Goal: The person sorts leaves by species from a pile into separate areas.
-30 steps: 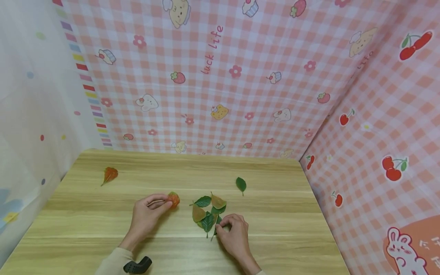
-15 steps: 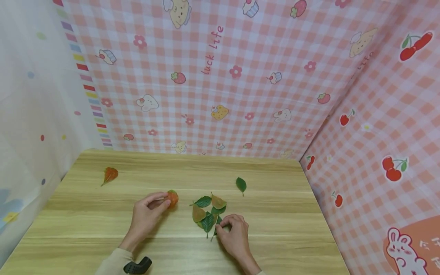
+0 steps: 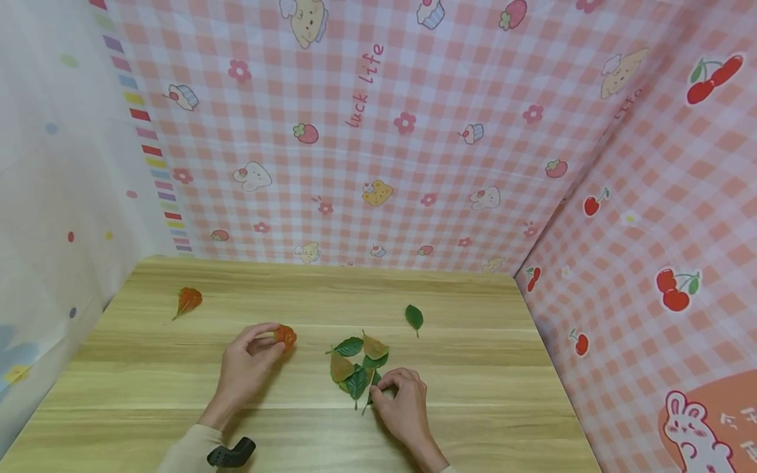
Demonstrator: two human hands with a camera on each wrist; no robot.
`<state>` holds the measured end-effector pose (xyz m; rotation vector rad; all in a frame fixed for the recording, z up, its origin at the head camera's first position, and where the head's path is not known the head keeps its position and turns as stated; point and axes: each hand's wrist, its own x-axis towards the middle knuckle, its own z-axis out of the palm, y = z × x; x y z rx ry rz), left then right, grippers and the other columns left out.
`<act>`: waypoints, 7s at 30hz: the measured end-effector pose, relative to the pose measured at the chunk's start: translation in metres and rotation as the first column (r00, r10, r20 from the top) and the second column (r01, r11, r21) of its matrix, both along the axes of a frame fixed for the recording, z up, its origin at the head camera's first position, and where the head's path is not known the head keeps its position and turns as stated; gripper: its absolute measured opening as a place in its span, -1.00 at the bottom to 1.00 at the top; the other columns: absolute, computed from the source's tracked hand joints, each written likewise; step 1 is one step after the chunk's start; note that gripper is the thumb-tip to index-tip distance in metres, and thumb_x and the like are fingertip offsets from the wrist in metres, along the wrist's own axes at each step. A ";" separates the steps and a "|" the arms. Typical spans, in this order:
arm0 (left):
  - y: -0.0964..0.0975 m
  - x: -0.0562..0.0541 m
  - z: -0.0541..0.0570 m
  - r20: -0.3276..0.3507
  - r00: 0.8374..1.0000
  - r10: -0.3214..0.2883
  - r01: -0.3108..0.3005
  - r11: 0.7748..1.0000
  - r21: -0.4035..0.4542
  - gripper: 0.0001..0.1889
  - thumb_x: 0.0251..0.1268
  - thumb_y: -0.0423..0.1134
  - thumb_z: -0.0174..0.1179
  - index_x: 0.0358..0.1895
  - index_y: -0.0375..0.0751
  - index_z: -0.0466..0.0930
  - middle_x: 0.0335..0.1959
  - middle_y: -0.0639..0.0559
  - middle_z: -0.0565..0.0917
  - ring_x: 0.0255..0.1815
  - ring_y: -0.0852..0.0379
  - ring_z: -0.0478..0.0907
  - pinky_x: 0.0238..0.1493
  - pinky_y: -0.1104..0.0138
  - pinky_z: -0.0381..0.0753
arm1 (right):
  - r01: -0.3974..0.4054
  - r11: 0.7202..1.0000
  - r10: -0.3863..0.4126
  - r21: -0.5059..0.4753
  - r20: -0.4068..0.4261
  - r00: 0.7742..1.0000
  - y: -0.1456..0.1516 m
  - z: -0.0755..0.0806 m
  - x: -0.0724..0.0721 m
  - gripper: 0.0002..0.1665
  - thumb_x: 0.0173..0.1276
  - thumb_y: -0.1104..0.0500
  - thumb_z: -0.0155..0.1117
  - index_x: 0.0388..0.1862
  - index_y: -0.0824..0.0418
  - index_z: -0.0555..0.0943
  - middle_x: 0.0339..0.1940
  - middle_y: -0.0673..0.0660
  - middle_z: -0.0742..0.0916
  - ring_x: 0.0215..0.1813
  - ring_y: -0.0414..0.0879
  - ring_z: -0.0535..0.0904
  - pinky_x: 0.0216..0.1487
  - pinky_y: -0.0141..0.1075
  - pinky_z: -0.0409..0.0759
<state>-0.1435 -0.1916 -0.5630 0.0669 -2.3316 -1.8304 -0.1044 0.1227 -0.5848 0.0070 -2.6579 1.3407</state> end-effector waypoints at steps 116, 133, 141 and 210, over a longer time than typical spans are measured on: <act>-0.118 -0.058 -0.030 -0.251 0.907 0.337 -0.419 0.765 -0.488 -0.79 0.53 -0.40 0.42 0.11 -0.38 0.87 -0.17 -0.37 0.91 -0.19 -0.38 0.84 -0.24 0.21 0.53 | 0.023 0.967 0.005 -0.252 0.109 0.994 0.025 0.018 0.000 -0.95 0.66 0.28 0.39 -0.10 0.24 0.70 -0.13 0.14 0.80 -0.16 -0.24 0.62 -0.07 -0.42 0.61; -0.118 -0.057 -0.031 -0.268 0.910 0.316 -0.411 0.776 -0.478 -0.80 0.54 -0.42 0.42 0.09 -0.42 0.87 -0.22 -0.39 0.90 -0.25 -0.37 0.85 -0.29 0.29 0.51 | 0.016 0.898 0.047 -0.440 0.131 0.990 0.034 0.022 -0.003 -0.88 0.54 0.27 0.55 -0.11 0.34 0.80 -0.15 0.25 0.85 -0.21 -0.23 0.72 -0.10 -0.44 0.68; -0.118 -0.057 -0.032 -0.266 0.909 0.320 -0.413 0.775 -0.478 -0.79 0.54 -0.41 0.42 0.10 -0.43 0.86 -0.20 -0.40 0.90 -0.24 -0.38 0.85 -0.26 0.20 0.55 | 0.029 0.887 0.029 -0.461 0.117 0.993 0.037 0.025 -0.004 -0.83 0.60 0.25 0.49 0.01 0.36 0.82 -0.01 0.30 0.88 -0.09 -0.26 0.78 0.02 -0.43 0.75; -0.114 -0.054 -0.027 -0.189 0.916 0.355 -0.402 0.790 -0.463 -0.76 0.60 -0.38 0.36 0.17 -0.41 0.85 -0.12 -0.41 0.90 -0.11 -0.41 0.84 -0.02 -0.11 0.64 | 0.212 0.971 -0.215 -0.109 -0.013 0.977 0.106 0.028 -0.086 -0.72 0.48 0.30 0.54 0.13 0.30 0.83 0.11 0.32 0.89 0.15 0.20 0.77 0.16 -0.35 0.63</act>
